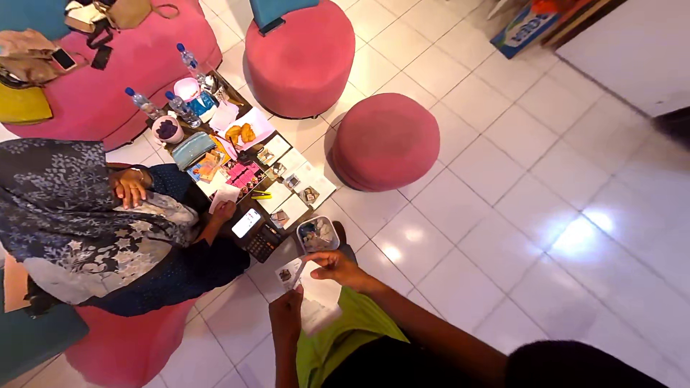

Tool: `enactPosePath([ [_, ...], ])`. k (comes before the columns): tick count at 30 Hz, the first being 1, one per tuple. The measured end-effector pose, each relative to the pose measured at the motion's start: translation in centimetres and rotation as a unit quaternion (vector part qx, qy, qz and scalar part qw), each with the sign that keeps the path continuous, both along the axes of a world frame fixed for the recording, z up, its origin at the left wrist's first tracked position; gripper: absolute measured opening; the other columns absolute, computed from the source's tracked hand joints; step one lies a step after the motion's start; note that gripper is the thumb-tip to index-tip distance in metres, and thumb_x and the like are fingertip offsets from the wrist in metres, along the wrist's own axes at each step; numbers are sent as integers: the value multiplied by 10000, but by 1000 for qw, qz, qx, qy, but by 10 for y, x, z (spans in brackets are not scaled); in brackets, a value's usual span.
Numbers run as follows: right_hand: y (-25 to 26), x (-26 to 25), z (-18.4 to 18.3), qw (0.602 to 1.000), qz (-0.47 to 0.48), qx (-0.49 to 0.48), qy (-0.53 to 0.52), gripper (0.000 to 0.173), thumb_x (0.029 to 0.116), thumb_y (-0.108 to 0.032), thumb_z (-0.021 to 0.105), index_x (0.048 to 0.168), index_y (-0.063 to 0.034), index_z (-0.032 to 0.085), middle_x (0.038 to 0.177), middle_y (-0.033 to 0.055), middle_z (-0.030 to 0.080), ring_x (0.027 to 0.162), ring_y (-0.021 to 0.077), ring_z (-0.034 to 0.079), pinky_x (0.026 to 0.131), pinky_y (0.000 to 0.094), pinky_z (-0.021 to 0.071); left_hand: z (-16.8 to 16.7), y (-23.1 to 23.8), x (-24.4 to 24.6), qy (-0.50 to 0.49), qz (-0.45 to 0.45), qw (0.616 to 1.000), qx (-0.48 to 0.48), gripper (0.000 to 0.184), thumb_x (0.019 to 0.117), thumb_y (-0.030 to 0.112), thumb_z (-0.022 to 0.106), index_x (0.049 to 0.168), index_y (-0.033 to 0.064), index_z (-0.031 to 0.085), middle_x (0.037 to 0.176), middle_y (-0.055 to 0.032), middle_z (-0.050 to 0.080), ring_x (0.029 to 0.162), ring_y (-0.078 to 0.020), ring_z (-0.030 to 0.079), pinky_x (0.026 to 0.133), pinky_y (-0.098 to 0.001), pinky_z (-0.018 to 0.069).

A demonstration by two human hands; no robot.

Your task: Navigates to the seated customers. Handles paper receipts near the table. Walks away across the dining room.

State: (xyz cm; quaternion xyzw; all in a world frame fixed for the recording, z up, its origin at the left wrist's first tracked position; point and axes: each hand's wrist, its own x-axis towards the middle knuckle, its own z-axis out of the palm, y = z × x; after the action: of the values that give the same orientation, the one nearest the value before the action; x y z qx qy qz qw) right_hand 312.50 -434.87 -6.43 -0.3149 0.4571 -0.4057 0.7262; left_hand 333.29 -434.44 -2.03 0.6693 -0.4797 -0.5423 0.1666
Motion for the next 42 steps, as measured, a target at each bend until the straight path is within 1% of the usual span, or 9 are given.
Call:
enactPosePath([
  [6,-3,-4,17,998,62,15,23,654,919,-30,708,1514,-51,436,1049,112,737,823,128,719,809,330,609,8,1,-1,-25,-26,999,-20,167,957,134,694,919,-10,772,765,-80,711,687,-121,643,696,-345,545],
  [12,11,-25,35,996,61,29,62,451,903,-26,729,1336,-21,604,1110,81,725,853,97,702,804,295,599,7,7,-14,25,-61,996,-59,180,930,155,698,848,11,769,749,-43,713,683,-65,641,682,-299,536],
  [15,33,-44,49,992,-4,76,99,278,881,-89,768,1138,-15,693,927,29,752,811,87,711,786,296,604,2,12,-31,137,-69,987,-56,149,940,136,706,894,16,780,791,-30,738,700,-45,658,682,-254,558],
  [20,88,-85,89,934,-100,60,337,160,882,-159,754,979,-35,725,783,18,713,693,90,671,672,307,582,-2,8,-66,218,-93,970,-60,162,953,120,684,995,-8,774,975,-88,772,938,-120,727,906,-334,588],
  [24,138,-75,155,831,194,110,511,215,964,-195,667,1083,-30,736,948,238,725,933,451,697,852,658,526,-16,-46,-94,163,-90,980,-66,284,965,44,644,1220,-77,679,1277,-218,674,1222,-267,637,1072,-427,494],
  [27,161,-55,176,793,365,163,459,257,1036,-120,564,1239,-62,711,1141,297,695,1112,518,642,951,673,487,-29,-99,-112,85,-143,983,-74,315,971,39,631,1267,-65,660,1338,-232,638,1289,-314,591,1108,-455,452],
  [31,190,-78,153,823,383,181,379,338,1066,-138,497,1362,-81,652,1284,277,652,1242,487,577,1070,642,415,-32,-93,-127,85,-198,975,-51,266,988,68,622,1223,-30,698,1302,-196,668,1260,-282,611,1091,-448,465],
  [36,237,-100,107,901,294,170,270,395,1101,-160,431,1434,10,559,1425,274,569,1365,414,516,1183,563,335,-39,-1,-138,154,-225,962,28,285,993,85,602,1236,-36,688,1302,-183,672,1247,-256,621,1085,-436,480],
  [42,264,-102,70,892,265,257,262,465,1113,-286,411,1328,78,604,1357,317,591,1311,448,544,1125,606,371,-27,78,-151,192,-170,965,52,265,984,29,605,1216,-68,687,1273,-184,684,1193,-206,647,1039,-374,511],
])
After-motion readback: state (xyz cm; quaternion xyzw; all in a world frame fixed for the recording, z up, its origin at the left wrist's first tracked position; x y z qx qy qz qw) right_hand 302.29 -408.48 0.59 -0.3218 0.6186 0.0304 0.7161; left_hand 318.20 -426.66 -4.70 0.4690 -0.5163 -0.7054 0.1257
